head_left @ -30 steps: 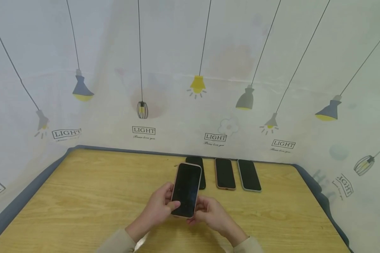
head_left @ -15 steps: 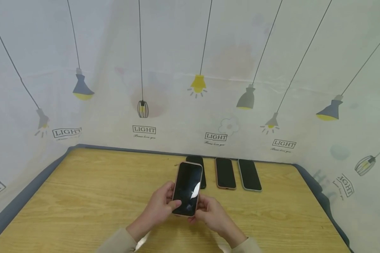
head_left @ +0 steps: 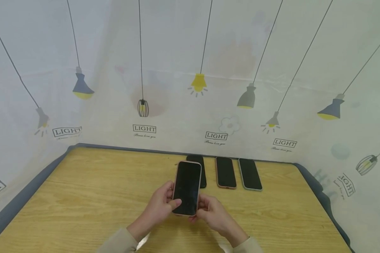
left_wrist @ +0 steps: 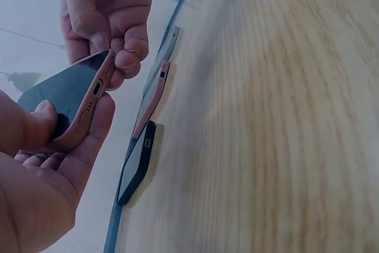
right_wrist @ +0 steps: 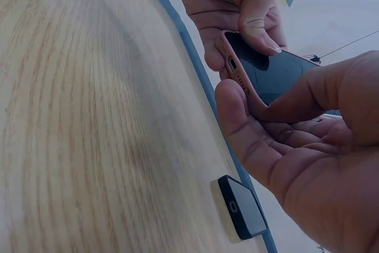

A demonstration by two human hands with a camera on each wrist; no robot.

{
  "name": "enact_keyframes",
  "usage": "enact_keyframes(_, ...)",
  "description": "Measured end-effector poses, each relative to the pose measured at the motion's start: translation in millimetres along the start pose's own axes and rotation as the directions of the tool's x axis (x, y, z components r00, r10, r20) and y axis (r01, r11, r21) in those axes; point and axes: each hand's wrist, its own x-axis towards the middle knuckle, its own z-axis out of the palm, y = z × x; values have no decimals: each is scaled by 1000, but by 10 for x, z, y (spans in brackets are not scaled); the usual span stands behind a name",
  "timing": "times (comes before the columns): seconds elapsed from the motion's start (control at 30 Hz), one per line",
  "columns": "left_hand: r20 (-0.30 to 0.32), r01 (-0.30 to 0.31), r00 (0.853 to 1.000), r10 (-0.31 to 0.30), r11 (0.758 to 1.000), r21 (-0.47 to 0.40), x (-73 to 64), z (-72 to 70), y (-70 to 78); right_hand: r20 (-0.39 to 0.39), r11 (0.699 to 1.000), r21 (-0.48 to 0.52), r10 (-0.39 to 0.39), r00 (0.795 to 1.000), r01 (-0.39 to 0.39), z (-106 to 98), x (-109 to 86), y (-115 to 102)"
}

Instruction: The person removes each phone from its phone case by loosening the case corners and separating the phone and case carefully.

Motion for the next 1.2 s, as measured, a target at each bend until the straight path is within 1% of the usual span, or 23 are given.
enact_keyframes(0.1,4,1,1000,-1,999,-35,-6,4,-7,-1,1000,1,-2,1000,2,0,-3,-1)
enact_keyframes(0.23,18,-13,1000,14,997,-78,-12,17,3,4,1000,-5,-13,1000,13,-12,-13,5)
enact_keyframes(0.37,15,-28,999,29,996,-90,-13,35,18,22,1000,-9,-21,1000,21,-31,-25,-3)
enact_keyframes(0.63,-22,-40,999,39,998,-44,-22,70,-2,29,1000,-22,-14,999,15,-55,-31,-1)
enact_keyframes(0.73,-26,-41,999,41,999,-34,-21,76,-14,29,999,-33,-13,999,14,-58,-37,0)
enact_keyframes(0.87,-31,-38,999,37,999,-23,-22,82,-20,31,998,-64,-12,999,14,-69,-38,9)
enact_keyframes(1.0,-47,-25,999,24,1000,-18,-27,84,-16,20,993,-115,5,1000,-3,-104,-49,9)
enact_keyframes(1.1,-60,-12,998,11,1000,-20,-26,79,-15,3,985,-173,17,1000,-16,-150,-76,-7)
enact_keyframes(1.2,-72,0,997,-2,1000,-26,-19,69,-18,-9,971,-237,12,1000,-14,-188,-107,-33)
